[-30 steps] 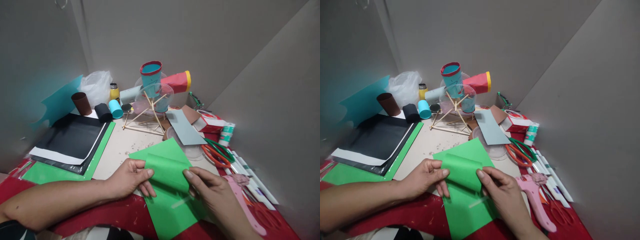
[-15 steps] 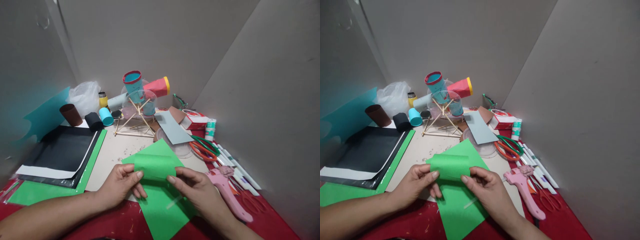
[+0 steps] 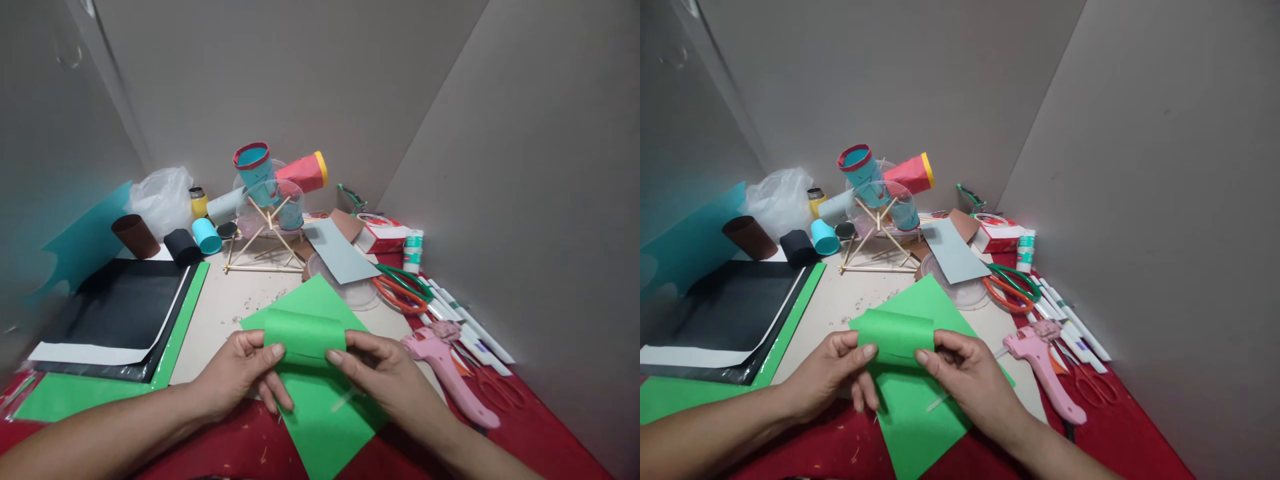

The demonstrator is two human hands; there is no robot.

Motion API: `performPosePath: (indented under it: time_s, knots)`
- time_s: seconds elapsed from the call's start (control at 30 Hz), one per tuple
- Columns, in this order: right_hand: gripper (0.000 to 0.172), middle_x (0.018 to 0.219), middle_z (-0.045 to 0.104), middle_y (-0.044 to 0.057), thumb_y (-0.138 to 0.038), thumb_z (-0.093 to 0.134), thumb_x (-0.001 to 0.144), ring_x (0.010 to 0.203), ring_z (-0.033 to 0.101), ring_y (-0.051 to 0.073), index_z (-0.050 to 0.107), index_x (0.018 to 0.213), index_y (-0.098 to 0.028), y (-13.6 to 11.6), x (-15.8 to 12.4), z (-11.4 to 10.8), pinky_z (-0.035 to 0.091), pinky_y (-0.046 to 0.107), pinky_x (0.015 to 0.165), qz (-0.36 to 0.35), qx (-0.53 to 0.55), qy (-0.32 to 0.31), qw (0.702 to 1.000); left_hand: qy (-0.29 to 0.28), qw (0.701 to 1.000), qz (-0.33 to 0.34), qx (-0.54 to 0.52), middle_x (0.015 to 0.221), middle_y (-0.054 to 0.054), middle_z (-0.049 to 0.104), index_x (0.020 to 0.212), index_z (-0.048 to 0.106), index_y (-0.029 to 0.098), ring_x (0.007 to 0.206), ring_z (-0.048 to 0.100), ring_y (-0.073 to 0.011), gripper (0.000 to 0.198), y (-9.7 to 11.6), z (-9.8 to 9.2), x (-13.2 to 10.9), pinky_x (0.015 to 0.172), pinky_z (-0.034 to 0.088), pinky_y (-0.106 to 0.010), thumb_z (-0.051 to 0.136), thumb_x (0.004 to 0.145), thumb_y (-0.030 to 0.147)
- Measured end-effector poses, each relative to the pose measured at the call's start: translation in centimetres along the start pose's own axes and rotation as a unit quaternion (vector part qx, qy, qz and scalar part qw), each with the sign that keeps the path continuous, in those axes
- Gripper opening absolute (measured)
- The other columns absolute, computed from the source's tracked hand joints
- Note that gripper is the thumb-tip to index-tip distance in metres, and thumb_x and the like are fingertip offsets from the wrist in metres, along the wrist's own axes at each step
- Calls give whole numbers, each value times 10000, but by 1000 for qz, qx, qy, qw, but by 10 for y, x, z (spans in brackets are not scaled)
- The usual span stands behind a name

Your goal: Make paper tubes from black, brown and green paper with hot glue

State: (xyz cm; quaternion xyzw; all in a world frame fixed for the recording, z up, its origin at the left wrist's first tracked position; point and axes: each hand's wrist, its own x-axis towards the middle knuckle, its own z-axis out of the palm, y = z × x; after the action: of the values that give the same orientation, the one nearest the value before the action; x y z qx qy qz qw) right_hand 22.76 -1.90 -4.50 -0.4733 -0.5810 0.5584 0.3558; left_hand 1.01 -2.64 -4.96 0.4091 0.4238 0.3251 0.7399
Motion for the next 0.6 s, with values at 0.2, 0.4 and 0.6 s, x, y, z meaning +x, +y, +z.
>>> performPosePath:
  time_s: [0.2, 0.4, 0.6]
  knots:
    - [457, 507, 325, -78, -560, 755, 679, 475, 273, 75, 516, 586, -183, 2, 3, -1, 214, 214, 439, 32, 52, 37, 997, 5, 1000, 1, 4, 588, -69, 712, 798, 564, 146, 488, 655, -133, 416, 0, 2, -1, 481, 469, -188, 716, 757, 531]
    - [369, 422, 456, -75, -444, 854, 620, 389, 325, 51, 615, 645, -163, 6, 5, -2, 228, 173, 385, 52, 195, 79, 976, 6, 1000, 21, 13, 617, -83, 727, 844, 611, 121, 529, 672, -148, 409, -2, -1, 0, 530, 514, -216, 742, 745, 496]
    - [315, 536, 649, 11, -418, 872, 603, 450, 500, 89, 691, 655, -166, 3, 9, -4, 400, 182, 450, 34, 225, 131, 965, 7, 999, 54, -5, 603, -66, 729, 873, 533, 163, 489, 658, -137, 387, 1, -1, 0, 509, 499, -198, 748, 758, 463]
